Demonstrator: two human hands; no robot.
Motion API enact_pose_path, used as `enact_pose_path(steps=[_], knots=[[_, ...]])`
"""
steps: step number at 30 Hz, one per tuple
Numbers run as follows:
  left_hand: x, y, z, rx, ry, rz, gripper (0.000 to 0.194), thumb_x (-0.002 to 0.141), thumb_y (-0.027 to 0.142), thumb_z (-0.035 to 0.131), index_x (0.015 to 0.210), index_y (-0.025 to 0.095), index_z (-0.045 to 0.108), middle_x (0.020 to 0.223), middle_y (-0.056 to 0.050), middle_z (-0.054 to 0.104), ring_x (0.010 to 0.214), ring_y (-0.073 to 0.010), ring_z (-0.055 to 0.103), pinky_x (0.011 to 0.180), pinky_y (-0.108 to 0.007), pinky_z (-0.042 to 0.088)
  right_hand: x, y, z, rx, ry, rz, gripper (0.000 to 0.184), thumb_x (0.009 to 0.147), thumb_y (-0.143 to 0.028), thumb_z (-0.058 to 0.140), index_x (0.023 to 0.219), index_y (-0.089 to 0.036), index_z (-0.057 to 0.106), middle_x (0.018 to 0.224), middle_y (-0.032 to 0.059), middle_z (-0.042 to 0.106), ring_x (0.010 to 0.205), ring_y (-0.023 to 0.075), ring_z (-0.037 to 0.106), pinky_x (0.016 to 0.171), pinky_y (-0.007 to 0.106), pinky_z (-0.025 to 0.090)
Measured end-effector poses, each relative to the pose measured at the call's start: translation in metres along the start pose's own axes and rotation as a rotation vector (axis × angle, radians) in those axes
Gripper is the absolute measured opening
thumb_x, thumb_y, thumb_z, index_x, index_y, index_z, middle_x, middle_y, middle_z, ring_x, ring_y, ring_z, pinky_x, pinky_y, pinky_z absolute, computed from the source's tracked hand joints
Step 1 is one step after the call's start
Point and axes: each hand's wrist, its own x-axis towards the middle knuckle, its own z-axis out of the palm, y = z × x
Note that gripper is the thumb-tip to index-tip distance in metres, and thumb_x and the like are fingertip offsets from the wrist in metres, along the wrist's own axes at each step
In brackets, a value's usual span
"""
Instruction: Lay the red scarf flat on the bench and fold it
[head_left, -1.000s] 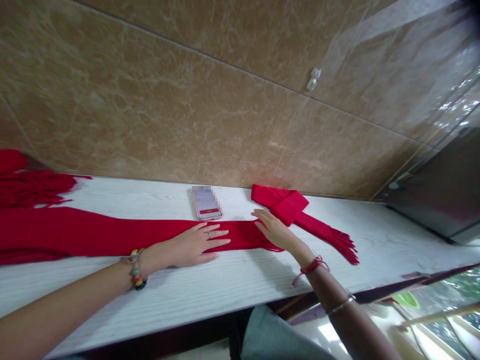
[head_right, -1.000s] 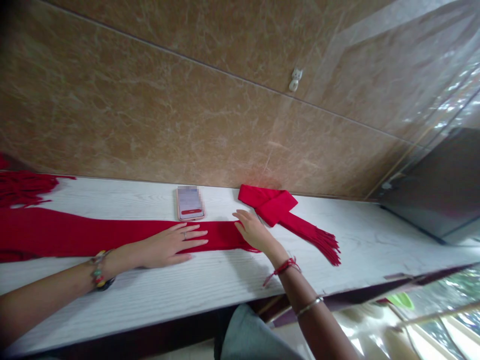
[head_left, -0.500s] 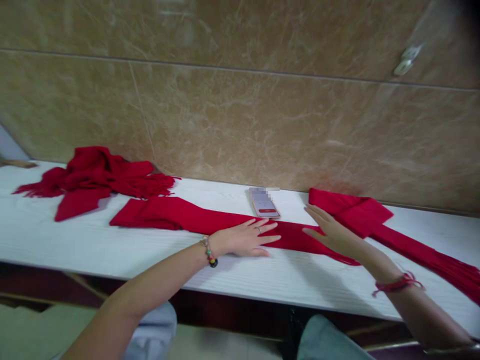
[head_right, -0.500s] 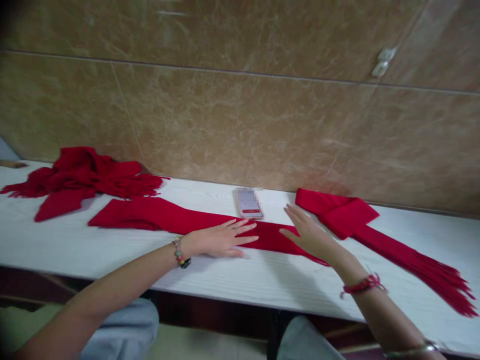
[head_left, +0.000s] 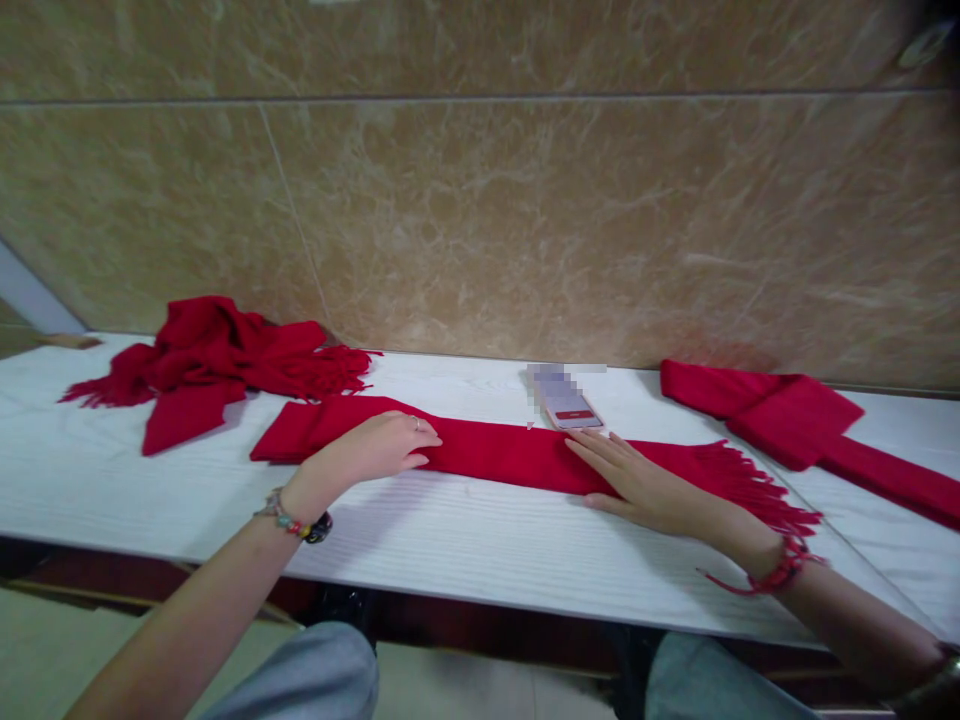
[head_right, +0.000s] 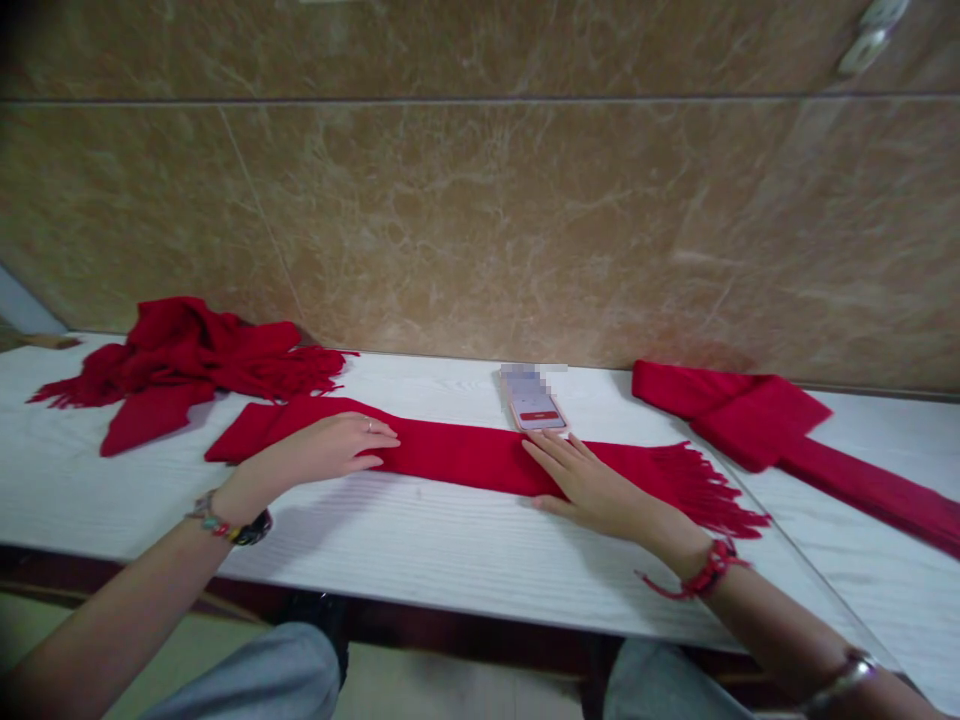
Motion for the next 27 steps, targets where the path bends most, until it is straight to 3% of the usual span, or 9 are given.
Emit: enact_pose_path(steps=[4,8,14,17,23,27], knots=[[0.004,0.007,-0.005,0.010,0.042,0.030,0.023,0.083,0.014,0.051,0.103,0.020,0.062,0.108,-0.004,0.063,0.097,-0.0157,0.058,0.084,-0.025,0.041,0.017,-0.021,-0.013,-0.012,0.116,-0.098,0.043,0.088,-0.029,0.044,0.128,-0.013,0.046,0.134,0.0153,0.044,0.125,0.0257,0.037,0.101,0.046,0.036],[-0.003,0.009,-0.010,0.042,0.037,0.015,0.027,0.078,0.008,0.050,0.101,0.019,0.060,0.104,-0.005,0.062,0.097,-0.0179,0.056,0.083,-0.027,0.041,0.053,-0.055,-0.024,-0.002,0.189,-0.202,0.029,0.087,-0.020,0.045,0.112,-0.013,0.059,0.115,0.0124,0.060,0.107,0.0218,0.056,0.092,0.037,0.046],[-0.016,-0.001,-0.007,0.040,0.121,-0.026,0.029,0.071,0.005,0.050,0.096,0.017,0.057,0.099,-0.007,0.056,0.090,-0.0199,0.054,0.077,-0.030,0.043,0.104,-0.097,-0.021,0.006,0.118,-0.160,0.017,0.083,-0.019,0.055,0.094,-0.011,0.065,0.097,0.0115,0.067,0.087,0.0213,0.063,0.075,0.032,0.053],[-0.020,-0.008,-0.008,-0.009,0.119,-0.035,0.021,0.074,0.009,0.051,0.092,0.017,0.057,0.096,-0.006,0.056,0.088,-0.0188,0.054,0.076,-0.029,0.043,0.112,-0.103,-0.009,-0.024,0.089,-0.174,0.012,0.082,-0.018,0.056,0.086,-0.013,0.066,0.089,0.0098,0.067,0.082,0.0208,0.063,0.070,0.032,0.052],[-0.021,-0.019,-0.008,-0.147,0.112,-0.018,0.010,0.080,0.019,0.055,0.088,0.017,0.061,0.092,-0.004,0.059,0.088,-0.0173,0.054,0.080,-0.028,0.042,0.110,-0.095,0.011,0.027,0.287,-0.211,0.019,0.086,-0.017,0.048,0.084,-0.014,0.066,0.087,0.0092,0.067,0.078,0.0176,0.062,0.069,0.029,0.052],[-0.019,-0.023,-0.008,-0.199,0.109,0.020,0.012,0.082,0.016,0.052,0.084,0.018,0.063,0.088,-0.002,0.061,0.087,-0.0159,0.055,0.082,-0.027,0.040,0.110,-0.091,0.011,0.056,0.313,-0.231,0.021,0.088,-0.017,0.046,0.085,-0.014,0.066,0.087,0.0086,0.068,0.078,0.0173,0.063,0.069,0.029,0.053]])
